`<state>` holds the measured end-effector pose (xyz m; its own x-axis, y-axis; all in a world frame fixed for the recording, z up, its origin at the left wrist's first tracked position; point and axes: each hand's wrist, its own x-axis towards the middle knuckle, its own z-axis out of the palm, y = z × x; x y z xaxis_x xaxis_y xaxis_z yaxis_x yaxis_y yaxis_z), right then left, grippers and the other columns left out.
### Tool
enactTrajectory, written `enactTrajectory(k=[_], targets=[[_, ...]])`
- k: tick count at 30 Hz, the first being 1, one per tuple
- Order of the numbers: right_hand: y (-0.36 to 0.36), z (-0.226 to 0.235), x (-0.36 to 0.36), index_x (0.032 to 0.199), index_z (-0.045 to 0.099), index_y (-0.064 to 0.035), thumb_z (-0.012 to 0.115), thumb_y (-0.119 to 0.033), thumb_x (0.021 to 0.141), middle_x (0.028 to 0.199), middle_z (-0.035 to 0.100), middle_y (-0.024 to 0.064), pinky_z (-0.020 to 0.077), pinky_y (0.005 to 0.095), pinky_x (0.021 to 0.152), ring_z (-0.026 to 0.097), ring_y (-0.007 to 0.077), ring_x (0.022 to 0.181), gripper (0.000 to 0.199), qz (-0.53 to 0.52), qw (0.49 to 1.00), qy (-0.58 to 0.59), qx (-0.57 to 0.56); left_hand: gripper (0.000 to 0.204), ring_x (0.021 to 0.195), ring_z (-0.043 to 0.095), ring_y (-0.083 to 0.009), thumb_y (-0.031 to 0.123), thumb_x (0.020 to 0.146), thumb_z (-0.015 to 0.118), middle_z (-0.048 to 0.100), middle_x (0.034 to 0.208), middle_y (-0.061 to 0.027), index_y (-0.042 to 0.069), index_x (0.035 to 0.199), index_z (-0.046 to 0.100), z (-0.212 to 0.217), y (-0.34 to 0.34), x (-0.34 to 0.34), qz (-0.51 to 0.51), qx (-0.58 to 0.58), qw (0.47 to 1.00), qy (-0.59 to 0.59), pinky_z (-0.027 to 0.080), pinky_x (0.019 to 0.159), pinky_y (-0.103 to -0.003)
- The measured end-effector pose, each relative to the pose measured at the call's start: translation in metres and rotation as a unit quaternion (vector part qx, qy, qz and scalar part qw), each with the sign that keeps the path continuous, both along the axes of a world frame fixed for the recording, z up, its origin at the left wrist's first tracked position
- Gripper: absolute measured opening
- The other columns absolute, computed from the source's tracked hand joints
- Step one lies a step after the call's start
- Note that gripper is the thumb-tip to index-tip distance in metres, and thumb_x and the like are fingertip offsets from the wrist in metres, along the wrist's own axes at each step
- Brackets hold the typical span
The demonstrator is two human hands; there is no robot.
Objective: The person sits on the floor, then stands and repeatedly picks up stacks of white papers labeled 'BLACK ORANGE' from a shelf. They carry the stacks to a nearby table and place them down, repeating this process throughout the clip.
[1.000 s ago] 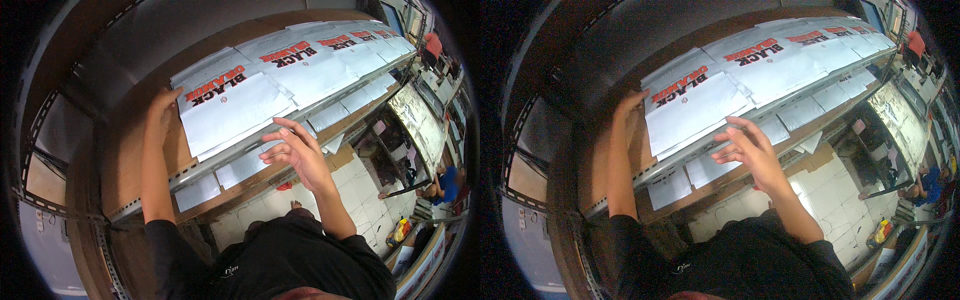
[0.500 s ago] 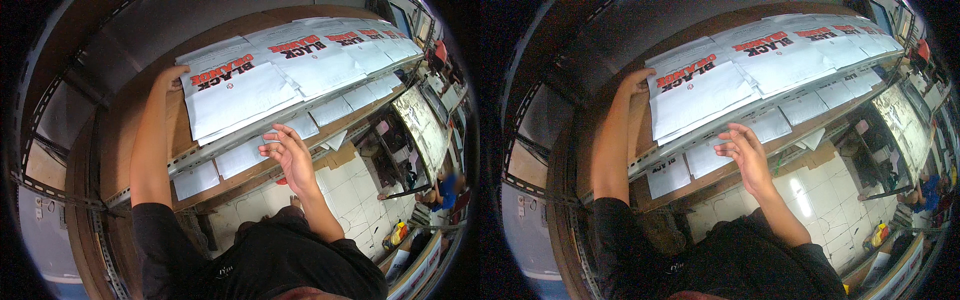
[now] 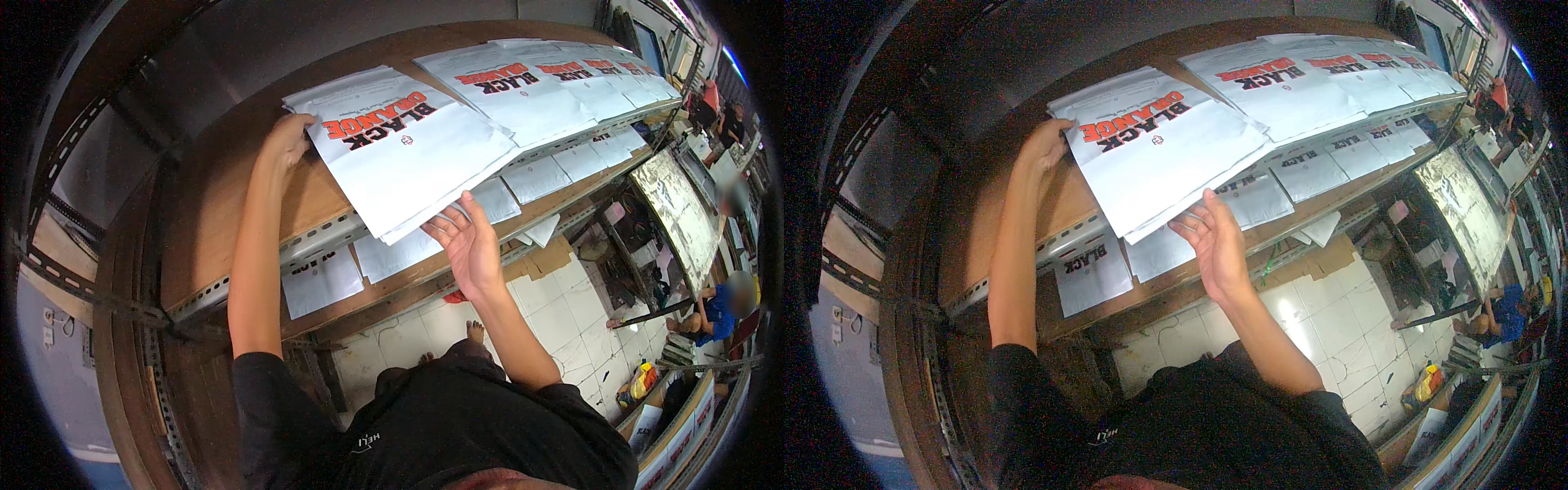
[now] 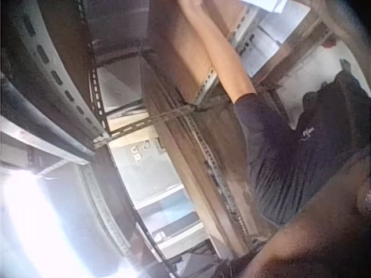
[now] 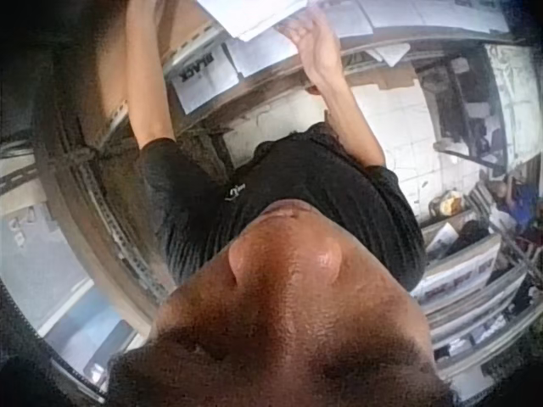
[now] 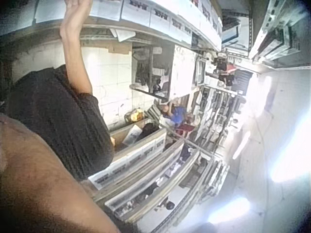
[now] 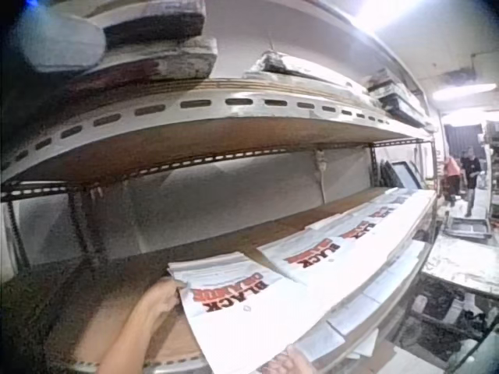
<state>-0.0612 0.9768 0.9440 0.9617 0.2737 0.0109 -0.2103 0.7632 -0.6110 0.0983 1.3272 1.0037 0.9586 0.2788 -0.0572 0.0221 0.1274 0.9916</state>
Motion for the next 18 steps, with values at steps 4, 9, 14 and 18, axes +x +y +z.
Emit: enactTrajectory(k=[4, 9, 14, 18], targets=[[0.006, 0.010, -0.009, 0.130, 0.046, 0.0013, 0.058, -0.030, 0.100, 0.125, 0.059, 0.0139, 0.0462, 0.0411, 0.101, 0.059, 0.0250, 0.115, 0.045, -0.055, 0.998, 0.039, 0.010, 0.042, 0.115, 0.058, -0.0272, 0.004, 0.086, 0.058, 0.060, 0.123, -0.0164, -0.004, 0.126, 0.051, 0.008, -0.022, -0.050, -0.020, -0.026, 0.999, -0.016, 0.046, 0.105, -0.041], [0.015, 0.005, -0.010, 0.135, 0.044, 0.0017, 0.064, -0.019, 0.096, 0.130, 0.057, 0.0137, 0.0458, 0.0391, 0.104, 0.057, 0.0246, 0.122, 0.049, -0.092, 0.995, 0.036, -0.028, 0.037, 0.112, 0.057, -0.0259, 0.012, 0.086, 0.059, 0.060, 0.119, -0.0146, -0.001, 0.121, 0.054, 0.018, -0.021, -0.074, -0.032, -0.077, 0.996, 0.007, 0.046, 0.101, -0.040], [0.019, 0.001, -0.017, 0.133, 0.046, 0.0032, 0.062, -0.007, 0.096, 0.130, 0.058, 0.0135, 0.0492, 0.0356, 0.100, 0.059, 0.0221, 0.118, 0.042, -0.152, 0.987, 0.028, -0.045, 0.036, 0.110, 0.059, -0.0252, 0.011, 0.086, 0.061, 0.062, 0.116, -0.0149, -0.001, 0.120, 0.056, 0.005, -0.019, -0.059, 0.017, -0.118, 0.993, -0.014, 0.048, 0.100, -0.039], [0.011, 0.007, -0.011, 0.131, 0.048, 0.0043, 0.062, -0.006, 0.097, 0.126, 0.061, 0.0131, 0.0492, 0.0337, 0.097, 0.060, 0.0194, 0.114, 0.038, -0.156, 0.984, -0.035, -0.075, 0.038, 0.113, 0.059, -0.0252, 0.007, 0.085, 0.061, 0.062, 0.118, -0.0143, -0.001, 0.122, 0.056, 0.004, -0.024, -0.055, 0.059, -0.074, 0.995, -0.026, 0.048, 0.100, -0.039]])
